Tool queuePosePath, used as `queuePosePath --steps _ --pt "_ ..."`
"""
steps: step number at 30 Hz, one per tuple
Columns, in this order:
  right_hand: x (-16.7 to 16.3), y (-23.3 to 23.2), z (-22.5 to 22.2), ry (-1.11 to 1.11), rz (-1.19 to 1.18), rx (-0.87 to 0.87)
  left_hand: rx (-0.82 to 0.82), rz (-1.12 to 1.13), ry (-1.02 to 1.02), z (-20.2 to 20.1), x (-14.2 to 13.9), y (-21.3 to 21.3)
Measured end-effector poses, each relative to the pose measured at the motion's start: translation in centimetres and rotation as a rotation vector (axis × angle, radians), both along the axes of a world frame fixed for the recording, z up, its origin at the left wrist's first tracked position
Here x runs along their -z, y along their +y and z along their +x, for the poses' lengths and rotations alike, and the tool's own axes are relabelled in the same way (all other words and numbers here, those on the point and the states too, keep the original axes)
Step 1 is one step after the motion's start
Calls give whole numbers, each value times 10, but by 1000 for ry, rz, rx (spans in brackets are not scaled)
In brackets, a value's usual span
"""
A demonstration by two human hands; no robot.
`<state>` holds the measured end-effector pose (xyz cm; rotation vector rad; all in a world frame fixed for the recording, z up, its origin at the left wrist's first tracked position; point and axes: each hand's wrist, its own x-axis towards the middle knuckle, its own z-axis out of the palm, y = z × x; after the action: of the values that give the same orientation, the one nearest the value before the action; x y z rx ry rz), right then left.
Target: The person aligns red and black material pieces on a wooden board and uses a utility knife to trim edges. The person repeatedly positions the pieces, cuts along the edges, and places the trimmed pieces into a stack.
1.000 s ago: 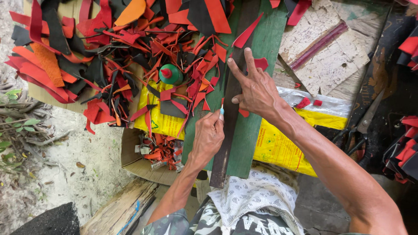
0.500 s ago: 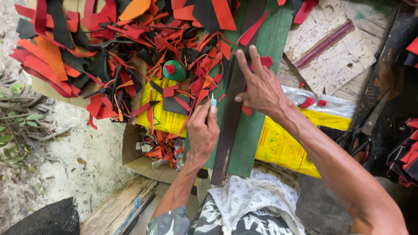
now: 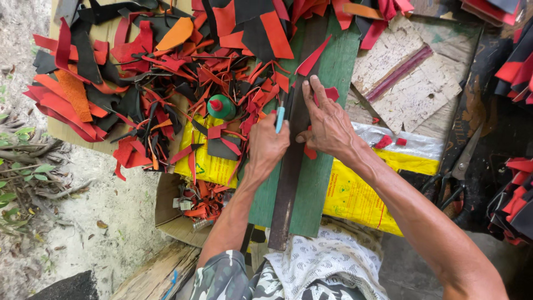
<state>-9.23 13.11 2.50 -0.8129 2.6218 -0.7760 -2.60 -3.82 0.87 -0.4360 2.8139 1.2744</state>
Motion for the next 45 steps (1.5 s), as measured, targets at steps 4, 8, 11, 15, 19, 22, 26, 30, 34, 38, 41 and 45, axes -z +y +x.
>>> queuePosePath --steps 4,8,11,15,19,22,26,30,34,38,41,45 --pt "0 1 -1 -28 -8 -3 -91 24 96 3 -8 -21" --pt "1 1 -1 -34 2 2 37 -82 204 8 -17 -27" --pt "0 2 0 -24 -20 5 89 15 236 6 -22 -18" --pt "0 2 -1 -21 -19 4 -64 418 -14 -2 -25 4" --pt "0 2 -2 -19 11 -4 -86 503 48 -11 -23 14" --pt "0 3 -3 -12 -2 -5 -84 501 65 -15 -19 15" --pt "0 3 -4 -5 3 -10 -70 422 84 -17 -14 15" --pt "0 2 -4 2 3 -12 -60 359 127 -18 -10 15" --pt "0 3 -3 2 6 -16 -66 344 110 -17 -5 13" --pt "0 2 -2 -19 22 -12 -8 163 241 -21 2 13" --pt "0 3 -2 -7 11 -17 -7 110 211 -26 6 14" --pt "2 4 -3 -4 18 -21 41 103 252 -33 9 12"
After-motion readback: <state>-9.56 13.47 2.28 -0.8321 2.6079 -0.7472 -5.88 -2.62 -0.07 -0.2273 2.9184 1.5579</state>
